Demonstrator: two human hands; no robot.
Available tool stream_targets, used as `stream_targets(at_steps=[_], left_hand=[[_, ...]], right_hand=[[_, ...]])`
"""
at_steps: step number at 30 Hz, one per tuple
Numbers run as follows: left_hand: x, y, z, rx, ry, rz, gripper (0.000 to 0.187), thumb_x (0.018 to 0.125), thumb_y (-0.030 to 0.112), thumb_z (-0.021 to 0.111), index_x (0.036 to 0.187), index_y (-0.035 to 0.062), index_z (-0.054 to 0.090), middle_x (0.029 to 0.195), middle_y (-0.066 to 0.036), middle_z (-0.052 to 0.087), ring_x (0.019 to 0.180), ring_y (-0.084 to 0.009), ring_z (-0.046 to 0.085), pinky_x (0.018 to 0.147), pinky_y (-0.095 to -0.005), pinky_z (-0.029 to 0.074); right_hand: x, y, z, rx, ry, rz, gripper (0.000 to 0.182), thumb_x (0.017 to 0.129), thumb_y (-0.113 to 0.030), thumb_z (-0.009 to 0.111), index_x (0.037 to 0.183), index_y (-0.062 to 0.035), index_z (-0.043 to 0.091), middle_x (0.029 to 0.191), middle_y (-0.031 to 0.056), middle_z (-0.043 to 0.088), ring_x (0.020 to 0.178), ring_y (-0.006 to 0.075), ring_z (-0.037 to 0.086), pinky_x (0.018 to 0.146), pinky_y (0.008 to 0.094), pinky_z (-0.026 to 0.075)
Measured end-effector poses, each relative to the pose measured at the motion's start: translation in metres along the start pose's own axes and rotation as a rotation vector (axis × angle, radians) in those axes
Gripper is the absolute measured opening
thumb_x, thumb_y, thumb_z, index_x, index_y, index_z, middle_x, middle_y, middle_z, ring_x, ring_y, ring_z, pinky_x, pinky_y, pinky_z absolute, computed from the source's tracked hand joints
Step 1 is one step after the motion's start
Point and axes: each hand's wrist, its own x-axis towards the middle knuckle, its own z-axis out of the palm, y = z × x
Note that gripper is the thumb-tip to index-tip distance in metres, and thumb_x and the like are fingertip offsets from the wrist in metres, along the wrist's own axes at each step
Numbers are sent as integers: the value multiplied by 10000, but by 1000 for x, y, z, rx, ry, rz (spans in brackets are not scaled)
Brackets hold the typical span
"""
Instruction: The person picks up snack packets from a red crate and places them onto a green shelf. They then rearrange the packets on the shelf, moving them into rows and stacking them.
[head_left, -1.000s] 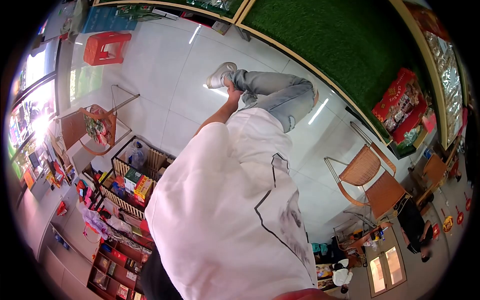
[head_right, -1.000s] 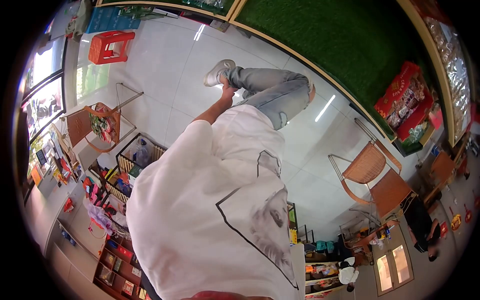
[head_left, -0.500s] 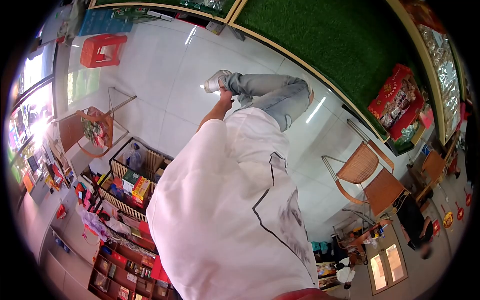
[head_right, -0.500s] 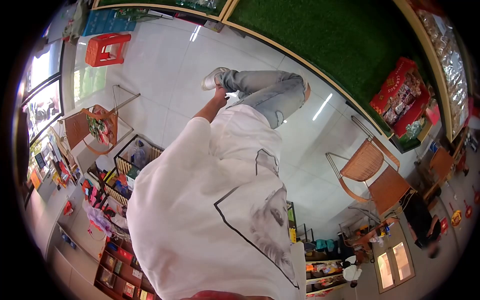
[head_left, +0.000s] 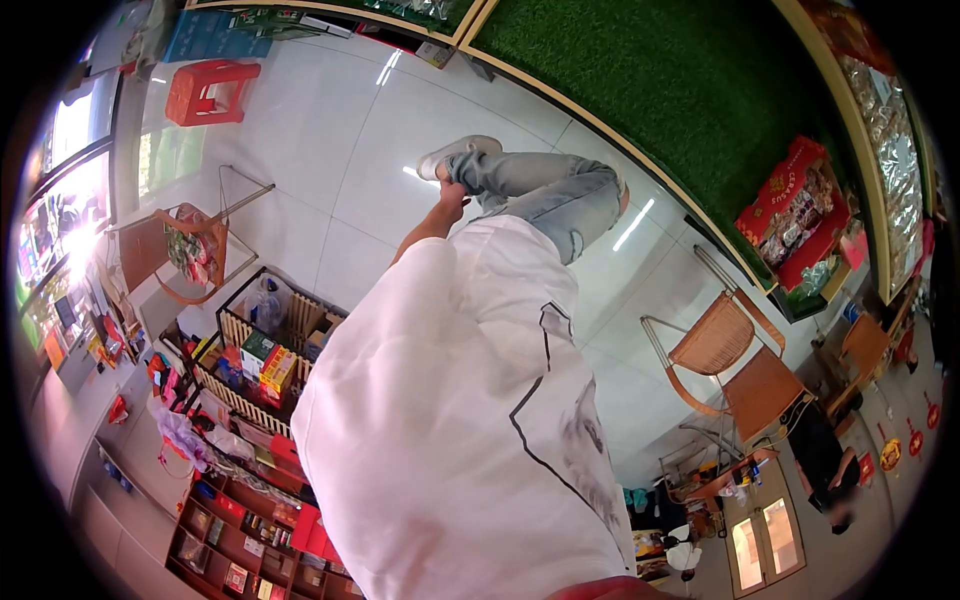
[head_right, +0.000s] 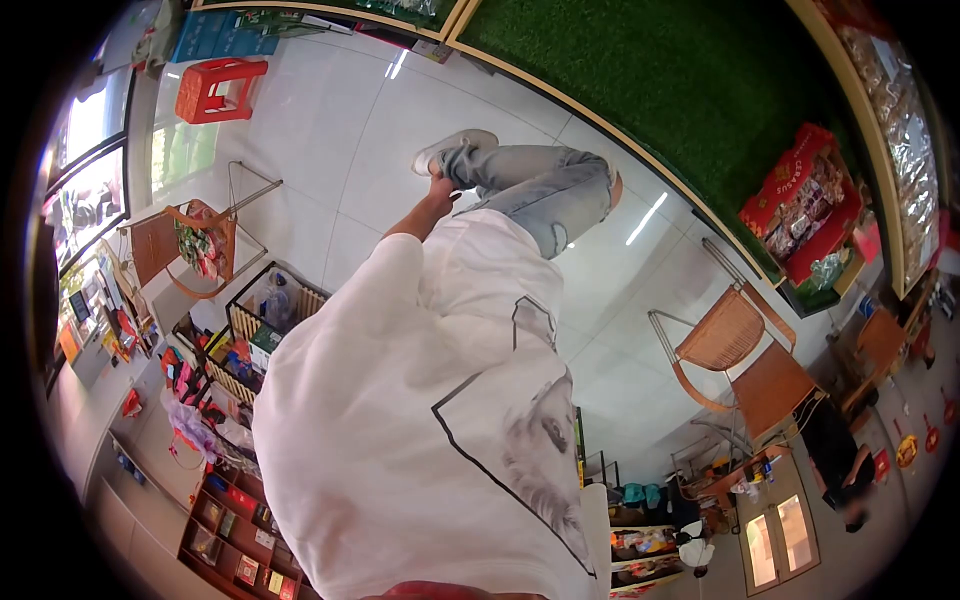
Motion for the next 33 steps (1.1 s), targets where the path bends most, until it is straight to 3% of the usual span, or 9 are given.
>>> stream_targets(at_steps=[6,9,12,15,21,24,27,28,33], left_hand=[[11,11,18,29,65,-48,898,758,18,616,1454,272,109,1299,-140,380,1060,-279,543,853,-428,508],[14,19,29,168,218,-93,796,841,1,520,1449,291,96,1236,-85,483,910,-238,626,706,-390,562],[11,24,24,184,113,-116,800,834,52,500,1465,262,55,1397,-162,305,1129,-345,521,711,-408,589],[5,22,28,226,146,-86,660,882,59,467,1431,264,163,1228,-74,513,979,-241,612,735,-395,550],[15,-2,13,90,-87,-61,458,878,136,483,1314,234,380,1165,-38,529,1006,-220,557,742,-418,521],[-1,2,13,149,-93,-14,393,890,237,513,1269,182,424,1153,-54,521,1026,-226,522,738,-427,524],[-12,8,9,122,97,58,333,883,269,524,1147,75,458,1036,-79,541,853,-190,541,633,-390,518],[-9,11,2,145,73,63,429,886,380,554,1170,70,464,1149,-93,524,1022,-238,528,717,-411,527],[39,-15,-44,235,112,286,389,859,355,594,1126,84,513,932,-54,599,801,-173,561,613,-354,485]], right_hand=[[2,-5,-3,-3,0,7,457,905,-318,481,1294,-80,457,1133,151,608,992,321,610,823,416,489],[2,-6,-6,-2,2,12,457,905,-318,481,1294,-79,456,1133,152,608,992,322,610,822,418,490],[2,-8,-9,-5,7,16,456,906,-318,481,1294,-78,456,1133,152,607,992,323,610,822,420,491],[1,-9,-11,-10,8,19,456,906,-318,482,1294,-78,455,1133,153,607,992,324,610,822,422,492],[-2,-11,-12,-17,10,27,456,908,-317,483,1294,-77,455,1134,154,606,992,325,609,821,426,494],[-5,-8,-13,-11,10,27,456,908,-317,483,1294,-76,454,1134,155,606,992,326,609,821,428,494],[-6,-5,-15,-5,11,27,456,909,-317,484,1294,-75,454,1134,155,606,992,327,609,820,430,495],[-6,-3,-17,-3,10,31,456,909,-317,484,1294,-75,453,1134,156,606,992,327,609,820,430,496],[-10,7,-14,30,9,44,456,910,-316,485,1294,-74,453,1134,156,605,992,328,609,820,434,497]])
